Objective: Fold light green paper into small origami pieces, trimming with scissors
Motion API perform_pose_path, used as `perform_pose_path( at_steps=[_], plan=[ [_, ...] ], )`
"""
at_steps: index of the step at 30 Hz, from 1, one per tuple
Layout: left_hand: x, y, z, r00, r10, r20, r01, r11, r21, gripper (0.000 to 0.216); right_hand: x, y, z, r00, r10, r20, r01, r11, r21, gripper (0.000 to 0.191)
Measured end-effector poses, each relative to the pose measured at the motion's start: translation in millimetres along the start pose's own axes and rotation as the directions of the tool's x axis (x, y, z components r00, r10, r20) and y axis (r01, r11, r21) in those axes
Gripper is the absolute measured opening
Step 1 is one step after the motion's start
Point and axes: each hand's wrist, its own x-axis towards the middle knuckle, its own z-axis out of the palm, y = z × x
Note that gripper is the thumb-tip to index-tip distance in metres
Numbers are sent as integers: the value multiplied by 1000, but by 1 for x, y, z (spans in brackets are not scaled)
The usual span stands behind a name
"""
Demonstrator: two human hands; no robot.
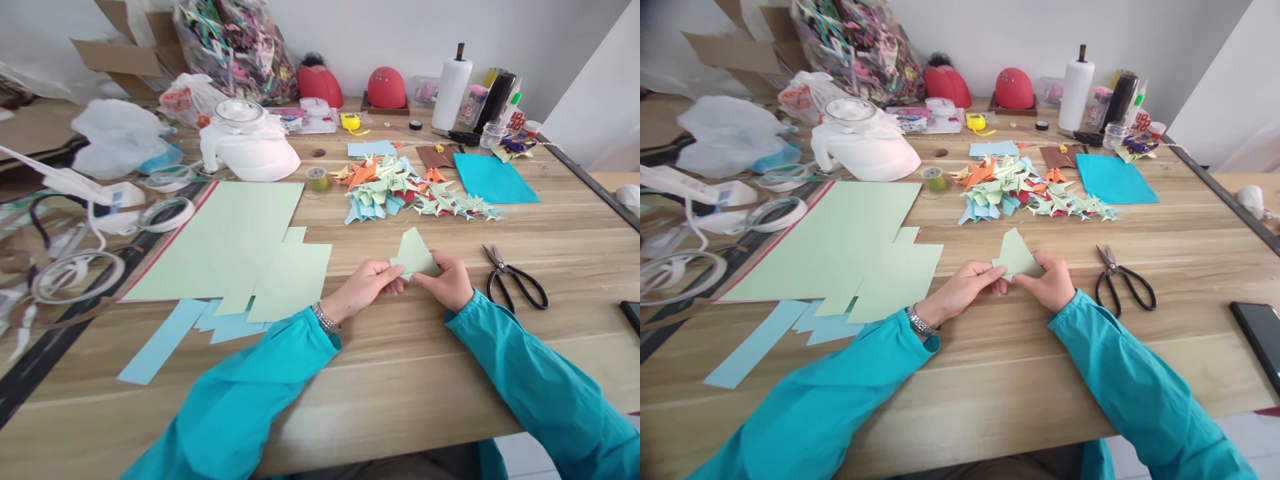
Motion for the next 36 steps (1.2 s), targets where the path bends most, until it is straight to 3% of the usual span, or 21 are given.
perform_pose_path(
  at_steps=[5, 13, 22, 28, 36],
  plan=[
    [-1, 3, 1, 1000, 10, -15, -9, 997, 73, 38, 0, 1, 0, 1000, 17, -3, -17, 999, -38, 25],
    [-1, 1, 2, 999, 18, -49, -15, 998, 61, 40, 2, 2, -1, 997, 71, 26, -74, 987, 145, 30],
    [0, 5, -6, 989, 2, 145, -16, 995, 95, 31, 3, 0, -2, 989, 96, 108, -119, 966, 229, 33],
    [1, 3, -5, 996, -8, 88, 4, 999, 41, 35, 1, 0, 0, 980, 131, 149, -185, 875, 448, 30],
    [1, 4, -4, 999, 4, 48, -5, 1000, 25, 36, 1, 1, 1, 980, 131, 148, -186, 861, 473, 29]
  ],
)
